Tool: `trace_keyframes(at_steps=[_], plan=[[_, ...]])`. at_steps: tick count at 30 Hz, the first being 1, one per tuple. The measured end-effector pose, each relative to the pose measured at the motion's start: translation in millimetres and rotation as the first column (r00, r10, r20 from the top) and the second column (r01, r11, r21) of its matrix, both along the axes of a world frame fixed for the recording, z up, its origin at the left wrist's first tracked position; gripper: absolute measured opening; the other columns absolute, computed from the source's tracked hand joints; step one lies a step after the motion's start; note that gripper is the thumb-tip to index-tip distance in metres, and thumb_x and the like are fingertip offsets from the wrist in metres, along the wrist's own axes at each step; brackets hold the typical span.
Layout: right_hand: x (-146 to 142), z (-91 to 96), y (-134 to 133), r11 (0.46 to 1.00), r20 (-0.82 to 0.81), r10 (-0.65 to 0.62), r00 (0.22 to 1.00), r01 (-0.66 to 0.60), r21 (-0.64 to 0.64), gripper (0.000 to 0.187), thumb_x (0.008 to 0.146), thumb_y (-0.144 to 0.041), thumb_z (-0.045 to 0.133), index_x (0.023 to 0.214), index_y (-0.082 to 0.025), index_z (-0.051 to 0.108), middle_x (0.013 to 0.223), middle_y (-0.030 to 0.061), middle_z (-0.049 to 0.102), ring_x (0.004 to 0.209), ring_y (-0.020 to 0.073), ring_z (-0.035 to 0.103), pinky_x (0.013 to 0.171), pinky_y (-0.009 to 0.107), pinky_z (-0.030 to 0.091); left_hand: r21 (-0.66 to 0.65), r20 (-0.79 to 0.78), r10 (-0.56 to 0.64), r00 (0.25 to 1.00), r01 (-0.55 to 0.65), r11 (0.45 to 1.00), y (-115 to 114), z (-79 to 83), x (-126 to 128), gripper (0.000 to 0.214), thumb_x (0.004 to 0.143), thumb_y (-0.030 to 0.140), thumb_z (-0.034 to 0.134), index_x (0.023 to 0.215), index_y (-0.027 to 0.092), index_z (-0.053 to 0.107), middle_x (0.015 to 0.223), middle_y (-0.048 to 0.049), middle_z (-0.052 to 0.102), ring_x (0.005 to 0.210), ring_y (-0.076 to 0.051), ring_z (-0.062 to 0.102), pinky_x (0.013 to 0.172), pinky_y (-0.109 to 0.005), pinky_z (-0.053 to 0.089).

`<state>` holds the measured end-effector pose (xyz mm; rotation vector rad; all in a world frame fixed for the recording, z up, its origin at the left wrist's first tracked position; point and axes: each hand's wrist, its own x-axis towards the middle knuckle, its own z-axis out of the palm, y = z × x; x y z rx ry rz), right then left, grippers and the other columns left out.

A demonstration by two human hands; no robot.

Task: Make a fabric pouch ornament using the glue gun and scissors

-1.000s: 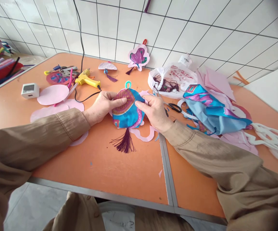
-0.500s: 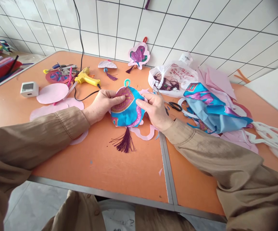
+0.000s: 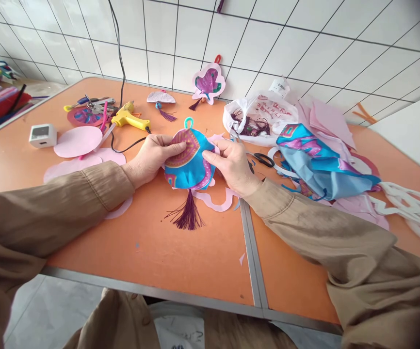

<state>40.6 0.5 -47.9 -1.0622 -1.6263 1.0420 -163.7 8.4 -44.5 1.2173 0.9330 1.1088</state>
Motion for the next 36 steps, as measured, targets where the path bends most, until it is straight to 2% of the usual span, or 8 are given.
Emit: trace_keyframes(at_steps=[7, 11, 14, 17, 23, 28, 32, 36], plan=[[8, 20.9, 5, 0.993, -0.050, -0.026, 0.998, 0.031, 0.110, 0.024, 0.085, -0.041, 0.069, 0.071, -0.023, 0.062, 0.065, -0.0012, 0.059, 0.059, 0.0139, 0.050, 0.057, 0.032, 0.039, -0.040, 0.033, 0.029, 0.999, -0.028, 0.999, 3, 1.2, -1, 0.030, 0.066, 0.039, 0.091, 0.076, 0.014, 0.079, 0.075, -0.0065, 0.076, 0.064, -0.018, 0.067, 0.059, -0.028, 0.055], [53, 59.6, 18, 0.975, 0.225, -0.073, 0.972, 0.023, 0.219, 0.008, 0.078, -0.028, 0.077, 0.077, -0.023, 0.072, 0.071, 0.0018, 0.071, 0.059, 0.0173, 0.064, 0.058, 0.035, 0.048, -0.115, 0.060, 0.041, 0.997, -0.034, 0.993, 7, 3.2, -2, 0.029, 0.064, 0.036, 0.092, 0.075, 0.013, 0.079, 0.072, -0.0062, 0.075, 0.061, -0.017, 0.067, 0.057, -0.027, 0.055], [100, 67.0, 32, 0.977, 0.569, -0.133, 0.811, 0.012, 0.212, 0.011, 0.075, -0.015, 0.079, 0.077, -0.026, 0.077, 0.065, -0.0003, 0.069, 0.060, 0.0188, 0.064, 0.057, 0.034, 0.043, -0.152, 0.082, 0.073, 0.994, -0.060, 0.987, 10, 3.6, -2, 0.027, 0.063, 0.032, 0.092, 0.074, 0.012, 0.078, 0.070, -0.0066, 0.075, 0.059, -0.016, 0.066, 0.053, -0.026, 0.054], [133, 48.8, 46, 0.992, 0.781, -0.108, 0.615, 0.020, 0.122, 0.030, 0.063, -0.003, 0.079, 0.078, -0.029, 0.079, 0.065, -0.0020, 0.069, 0.059, 0.0211, 0.062, 0.057, 0.035, 0.039, -0.171, 0.082, 0.080, 0.993, -0.065, 0.983, 12, 3.7, -3, 0.025, 0.064, 0.030, 0.091, 0.074, 0.011, 0.078, 0.071, -0.0076, 0.075, 0.058, -0.017, 0.066, 0.052, -0.026, 0.054], [133, 19.7, 53, 0.983, 0.906, -0.162, 0.391, -0.011, 0.181, 0.041, 0.058, 0.007, 0.062, 0.083, -0.024, 0.074, 0.064, 0.0003, 0.063, 0.059, 0.0193, 0.052, 0.062, 0.034, 0.034, -0.210, 0.067, 0.077, 0.995, -0.062, 0.976, 13, 7.1, -2, 0.020, 0.067, 0.027, 0.089, 0.073, 0.011, 0.079, 0.070, -0.0076, 0.075, 0.059, -0.017, 0.067, 0.054, -0.026, 0.055], [129, 37.8, 42, 0.991, 0.940, -0.082, 0.332, -0.074, 0.112, 0.013, 0.074, -0.016, 0.061, 0.085, -0.023, 0.064, 0.080, 0.0062, 0.067, 0.068, 0.0212, 0.055, 0.064, 0.034, 0.036, -0.246, 0.057, 0.080, 0.995, -0.064, 0.967, 13, 12.5, -1, 0.017, 0.072, 0.024, 0.086, 0.072, 0.010, 0.076, 0.068, -0.0063, 0.073, 0.056, -0.015, 0.067, 0.053, -0.024, 0.054], [129, 59.4, 31, 0.994, 0.956, 0.020, 0.293, -0.105, 0.012, 0.016, 0.082, -0.024, 0.052, 0.095, -0.023, 0.061, 0.095, 0.0100, 0.069, 0.083, 0.0259, 0.062, 0.069, 0.035, 0.041, -0.245, 0.049, 0.048, 0.998, -0.034, 0.969, 12, 11.4, -5, 0.019, 0.075, 0.027, 0.086, 0.074, 0.011, 0.075, 0.068, -0.0056, 0.073, 0.056, -0.015, 0.066, 0.053, -0.025, 0.053], [133, 70.9, 30, 0.995, 0.931, 0.094, 0.354, -0.076, -0.072, 0.025, 0.090, -0.028, 0.051, 0.109, -0.020, 0.064, 0.101, 0.0114, 0.072, 0.085, 0.0238, 0.063, 0.074, 0.036, 0.046, -0.213, 0.075, 0.008, 0.997, 0.008, 0.977, 13, 5.7, -7, 0.028, 0.067, 0.034, 0.092, 0.077, 0.012, 0.077, 0.072, -0.0064, 0.075, 0.059, -0.016, 0.067, 0.054, -0.026, 0.052]])
